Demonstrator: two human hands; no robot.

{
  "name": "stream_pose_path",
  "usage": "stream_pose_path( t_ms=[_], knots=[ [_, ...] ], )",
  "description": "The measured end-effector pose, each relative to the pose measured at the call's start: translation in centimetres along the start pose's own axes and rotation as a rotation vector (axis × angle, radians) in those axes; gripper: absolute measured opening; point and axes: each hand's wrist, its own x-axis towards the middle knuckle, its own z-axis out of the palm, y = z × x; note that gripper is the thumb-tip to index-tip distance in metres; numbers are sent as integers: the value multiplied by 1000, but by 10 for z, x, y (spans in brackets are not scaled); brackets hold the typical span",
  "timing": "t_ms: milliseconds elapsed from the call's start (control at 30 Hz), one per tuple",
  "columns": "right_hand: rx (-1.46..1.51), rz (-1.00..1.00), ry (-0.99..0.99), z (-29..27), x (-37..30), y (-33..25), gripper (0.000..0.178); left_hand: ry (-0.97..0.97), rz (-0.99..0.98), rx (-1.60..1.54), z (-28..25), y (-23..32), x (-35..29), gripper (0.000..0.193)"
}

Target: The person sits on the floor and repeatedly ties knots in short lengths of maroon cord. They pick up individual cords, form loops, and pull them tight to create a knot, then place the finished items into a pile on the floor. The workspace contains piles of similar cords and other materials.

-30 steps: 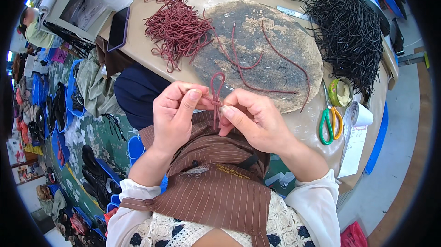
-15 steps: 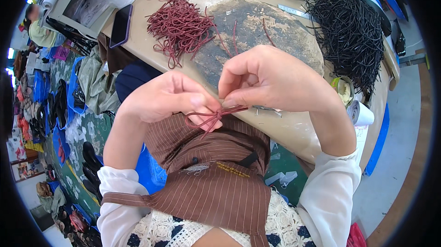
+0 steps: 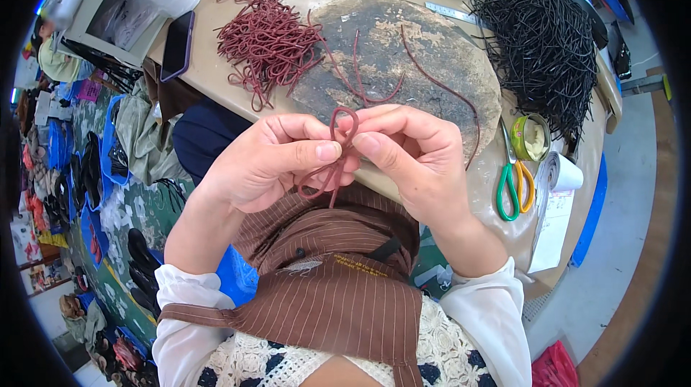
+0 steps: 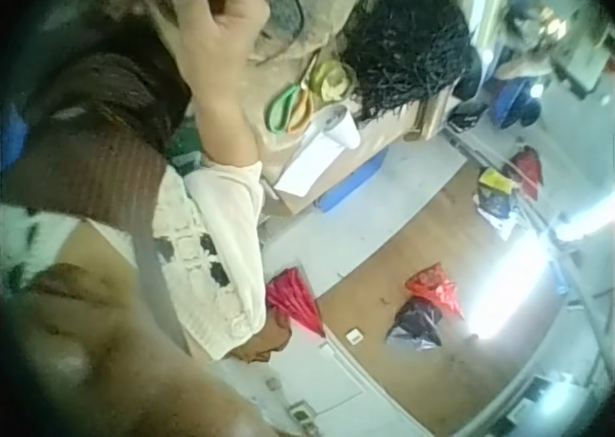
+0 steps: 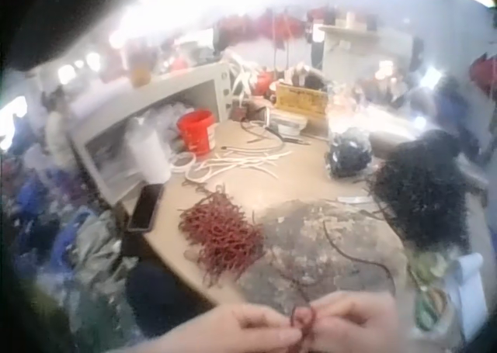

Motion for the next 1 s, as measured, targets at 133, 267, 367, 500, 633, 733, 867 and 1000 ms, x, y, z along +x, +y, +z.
stream_pose_path(
  t_ms=[133, 267, 367, 500, 633, 733, 867, 1000],
  knots=[
    [154, 111, 40, 1, -7, -1, 13, -48, -43, -38, 0, 4, -1, 10],
    [272, 239, -26, -4, -7, -6, 15, -5, -152, -49, 2, 8, -4, 7],
    [419, 291, -32, -4, -6, -7, 14, -37, -202, -64, -1, 11, -2, 6],
    [472, 276, -58, -8, -8, -3, 31, -66, -231, -52, -6, 15, 2, 8],
    [588, 316, -80, -8, -4, -8, 52, -45, -211, 9, -9, 17, 3, 9],
    [442, 252, -103, -9, -5, -5, 46, -66, -179, 36, -10, 15, 5, 9],
    [-5, 82, -87, -1, -7, -1, 22, -44, -172, 78, -10, 14, 8, 8],
    [126, 185, -43, -1, -9, 0, 13, -68, -220, 87, -10, 17, 8, 8]
  ],
)
